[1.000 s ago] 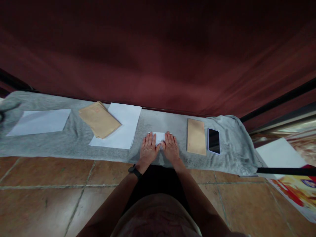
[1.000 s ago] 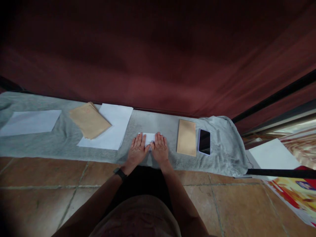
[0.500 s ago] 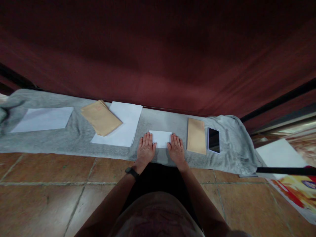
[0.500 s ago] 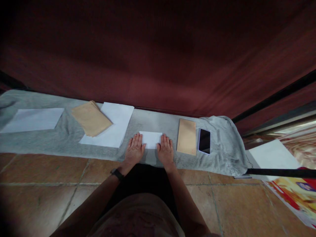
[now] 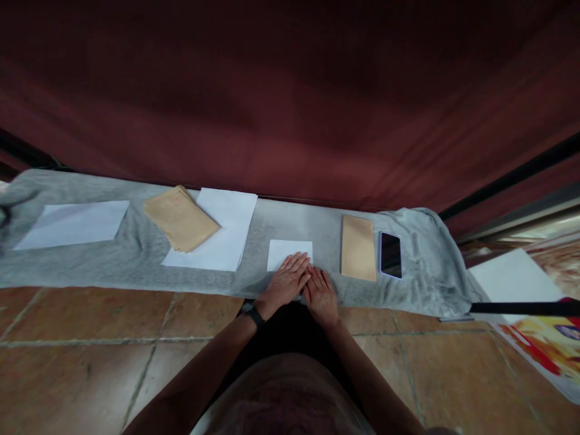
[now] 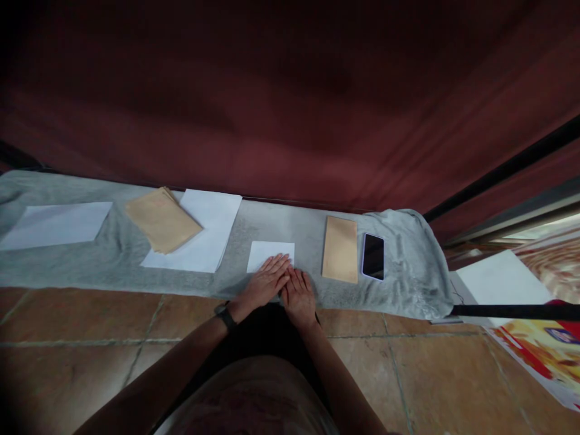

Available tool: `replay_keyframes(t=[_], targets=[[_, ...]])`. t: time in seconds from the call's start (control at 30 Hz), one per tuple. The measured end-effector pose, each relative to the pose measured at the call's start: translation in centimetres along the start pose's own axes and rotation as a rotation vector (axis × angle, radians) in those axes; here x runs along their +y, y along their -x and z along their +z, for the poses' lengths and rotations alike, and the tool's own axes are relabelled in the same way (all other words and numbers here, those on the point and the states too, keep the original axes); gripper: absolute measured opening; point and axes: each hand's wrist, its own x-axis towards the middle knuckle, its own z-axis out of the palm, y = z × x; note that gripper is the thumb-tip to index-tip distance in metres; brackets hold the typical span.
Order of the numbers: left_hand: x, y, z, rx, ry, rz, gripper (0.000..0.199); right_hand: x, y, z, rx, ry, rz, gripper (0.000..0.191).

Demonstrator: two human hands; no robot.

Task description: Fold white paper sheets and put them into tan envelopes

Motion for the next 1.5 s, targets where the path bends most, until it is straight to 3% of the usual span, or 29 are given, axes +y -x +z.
replay_keyframes(t=[0.5,0.67,0.97,1.27,1.5], targets=[[-0.9,-5.1,0.7,-0.046,-0.039,-0.04,0.057,-0.1,0.0,0.3,0.101,-0.008,0.007,0.042],[-1.5,-5.8,0.9,-0.037,-0.05,-0.029,0.057,0.0,0.0,0.4,0.115,-0.017,-0.002,0.043],[-2.4,-2.3,0.5,-0.013,-0.062,0.133,0.055,0.1,0.2,0.8,0.129,-0.012,-0.007,0.04],[-2.1,1.4,-0.2,-0.019,-0.095,0.142,0.058,0.2,0.3,0.8,0.11,-0.009,-0.011,0.041],[-2.4,3.9,-0.6,-0.002,-0.118,0.074,0.067,0.0,0.2,0.8,0.107,-0.021,0.009,0.043]])
